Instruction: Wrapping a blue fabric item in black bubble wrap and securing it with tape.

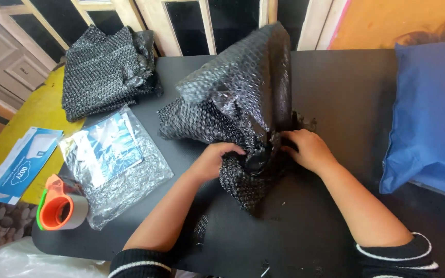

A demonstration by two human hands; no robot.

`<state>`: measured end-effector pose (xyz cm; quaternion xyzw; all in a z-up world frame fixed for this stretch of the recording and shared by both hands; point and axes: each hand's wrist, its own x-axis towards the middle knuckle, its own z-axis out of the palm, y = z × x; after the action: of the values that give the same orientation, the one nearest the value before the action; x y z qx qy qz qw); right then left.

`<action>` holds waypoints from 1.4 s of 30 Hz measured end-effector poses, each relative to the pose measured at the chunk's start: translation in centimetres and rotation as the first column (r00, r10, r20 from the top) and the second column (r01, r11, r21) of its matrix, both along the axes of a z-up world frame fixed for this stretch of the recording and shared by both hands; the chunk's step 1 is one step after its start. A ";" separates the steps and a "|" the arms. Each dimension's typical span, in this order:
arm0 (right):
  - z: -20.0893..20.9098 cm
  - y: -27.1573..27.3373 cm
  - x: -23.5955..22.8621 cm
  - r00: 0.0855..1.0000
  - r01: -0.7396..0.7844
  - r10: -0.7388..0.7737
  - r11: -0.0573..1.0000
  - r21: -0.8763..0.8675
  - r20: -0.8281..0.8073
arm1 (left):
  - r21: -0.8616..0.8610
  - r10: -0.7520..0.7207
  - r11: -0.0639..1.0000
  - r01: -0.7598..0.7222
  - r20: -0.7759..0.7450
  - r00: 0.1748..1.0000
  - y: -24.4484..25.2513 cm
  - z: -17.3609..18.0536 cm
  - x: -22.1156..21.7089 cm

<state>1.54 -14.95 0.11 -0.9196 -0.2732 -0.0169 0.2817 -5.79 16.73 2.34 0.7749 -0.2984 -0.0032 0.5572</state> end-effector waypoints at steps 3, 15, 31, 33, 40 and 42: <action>-2.6 -1.1 1.4 0.981 0.126 -0.102 0.982 -0.142 0.167 | 0.306 0.145 0.927 -0.218 0.245 0.959 4.3 -2.8 2.3; -1.1 -12.3 4.7 0.617 0.778 -0.769 0.563 -0.278 0.169 | 0.435 0.602 0.210 -0.876 0.649 0.466 21.5 -6.6 4.0; 7.1 -5.5 -1.6 0.819 0.237 -0.284 0.959 0.157 0.498 | -0.291 0.420 -0.177 -0.940 -0.886 0.195 18.6 -0.6 4.9; 6.3 -1.5 -2.4 0.867 0.229 -0.200 0.973 -0.009 0.457 | -0.312 0.723 0.064 -0.948 -0.640 0.260 14.2 -0.1 2.4; -1.4 0.2 1.5 0.983 0.185 -0.184 0.982 0.045 -0.025 | -0.210 0.867 0.408 -0.888 -0.216 0.449 14.0 -8.0 6.0; -4.8 -3.6 5.0 0.946 0.315 -0.290 0.927 0.202 -0.147 | -0.254 0.886 0.372 -0.893 -0.190 0.424 15.0 -7.7 6.0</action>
<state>6.57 -18.53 -4.70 -0.9127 -0.1077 -0.0381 0.3923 0.19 31.72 -5.33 0.7125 0.1742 0.3359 0.5909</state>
